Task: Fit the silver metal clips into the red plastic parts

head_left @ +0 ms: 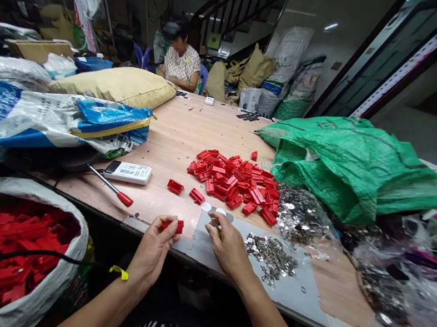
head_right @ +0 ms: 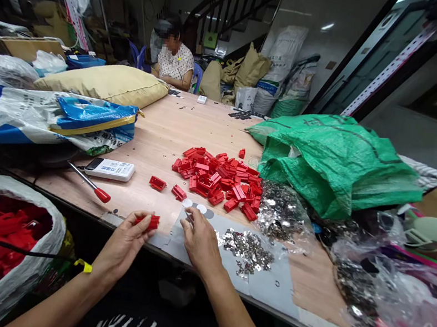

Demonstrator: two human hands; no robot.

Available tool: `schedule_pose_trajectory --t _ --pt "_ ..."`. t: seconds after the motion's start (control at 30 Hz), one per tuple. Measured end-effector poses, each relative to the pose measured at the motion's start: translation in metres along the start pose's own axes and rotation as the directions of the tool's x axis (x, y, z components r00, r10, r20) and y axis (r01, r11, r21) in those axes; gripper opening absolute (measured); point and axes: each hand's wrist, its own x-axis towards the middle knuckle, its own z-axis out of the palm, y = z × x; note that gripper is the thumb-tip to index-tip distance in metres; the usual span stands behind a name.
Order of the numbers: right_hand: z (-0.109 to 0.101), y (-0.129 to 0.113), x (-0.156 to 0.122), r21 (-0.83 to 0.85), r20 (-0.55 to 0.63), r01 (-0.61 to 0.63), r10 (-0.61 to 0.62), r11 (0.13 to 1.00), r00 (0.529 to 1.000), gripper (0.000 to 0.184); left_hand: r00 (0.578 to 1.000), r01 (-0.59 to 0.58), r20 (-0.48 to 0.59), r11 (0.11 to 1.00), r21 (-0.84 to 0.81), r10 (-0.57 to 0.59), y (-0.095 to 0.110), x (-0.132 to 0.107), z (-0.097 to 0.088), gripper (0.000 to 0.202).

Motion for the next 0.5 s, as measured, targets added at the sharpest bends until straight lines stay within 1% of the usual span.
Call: schedule_pose_trajectory --t 0.07,0.13,0.2,0.23,0.33,0.4,0.5 --pt "0.003 0.000 0.021 -0.128 0.004 -0.003 0.003 0.992 1.000 0.026 0.989 -0.127 -0.067 0.987 0.094 0.133 0.003 0.007 -0.007 0.026" --pt "0.008 0.000 0.042 -0.226 0.007 -0.016 0.018 0.974 1.000 0.029 0.963 -0.226 -0.106 0.957 0.184 0.248 0.006 0.009 -0.011 0.028" --pt "0.016 -0.001 0.060 -0.266 -0.004 -0.042 0.042 0.963 0.999 0.030 0.934 -0.309 -0.099 0.915 0.261 0.343 0.009 0.007 -0.011 0.034" --pt "0.020 -0.001 0.067 -0.272 -0.012 -0.057 0.056 0.961 0.998 0.029 0.924 -0.338 -0.075 0.893 0.296 0.374 0.012 0.004 -0.009 0.039" --pt "0.029 -0.001 0.081 -0.267 -0.025 -0.087 0.084 0.960 0.996 0.024 0.910 -0.389 0.000 0.856 0.339 0.414 0.018 -0.006 -0.001 0.045" --pt "0.031 0.000 0.083 -0.245 -0.030 -0.099 0.095 0.964 0.995 0.019 0.912 -0.392 -0.005 0.872 0.293 0.411 0.021 -0.010 0.003 0.043" --pt "0.028 -0.002 0.074 -0.170 -0.037 -0.103 0.098 0.980 0.995 0.015 0.935 -0.345 -0.014 0.916 0.205 0.356 0.019 -0.012 0.003 0.040"
